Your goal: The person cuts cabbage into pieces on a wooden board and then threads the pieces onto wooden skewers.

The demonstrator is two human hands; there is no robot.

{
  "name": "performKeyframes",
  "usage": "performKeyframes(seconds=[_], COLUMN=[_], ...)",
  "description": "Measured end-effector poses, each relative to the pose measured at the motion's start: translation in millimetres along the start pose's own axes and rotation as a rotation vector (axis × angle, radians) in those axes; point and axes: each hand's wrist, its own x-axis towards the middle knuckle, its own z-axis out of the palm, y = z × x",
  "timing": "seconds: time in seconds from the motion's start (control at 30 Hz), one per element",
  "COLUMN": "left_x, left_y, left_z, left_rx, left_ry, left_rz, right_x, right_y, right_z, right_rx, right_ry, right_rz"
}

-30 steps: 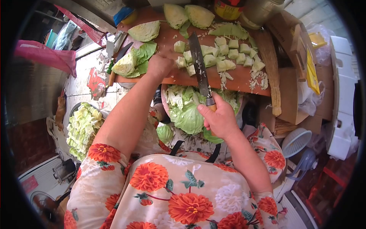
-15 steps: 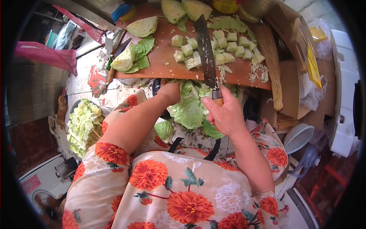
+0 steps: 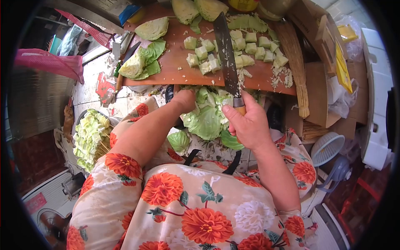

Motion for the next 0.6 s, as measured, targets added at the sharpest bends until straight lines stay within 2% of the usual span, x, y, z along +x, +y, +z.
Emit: performKeyframes(seconds=[0.17, 0.27, 0.33, 0.47, 0.57, 0.6], left_x=[-5, -2, -2, -9, -8, -10], left_y=[2, -1, 5, 6, 4, 6], left_z=[-8, -9, -15, -19, -21, -31], left_rx=[-0.014, -0.011, 0.056, -0.033, -0.011, -0.286], left_ry=[-0.020, -0.021, -0.137, -0.124, -0.034, -0.148], left_rz=[-0.042, 0.017, -0.001, -0.004, 0.110, -0.007], right_x=[1, 1, 2, 1, 3, 3], right_y=[0, -2, 1, -1, 7, 7], right_z=[1, 2, 2, 1, 0, -1], right_rx=[-0.015, -0.025, -0.024, -0.047, -0.088, -0.088], right_ry=[-0.002, -0.006, -0.005, -0.006, 0.023, 0.023], right_rz=[0.002, 0.010, 0.003, 0.023, -0.056, -0.055])
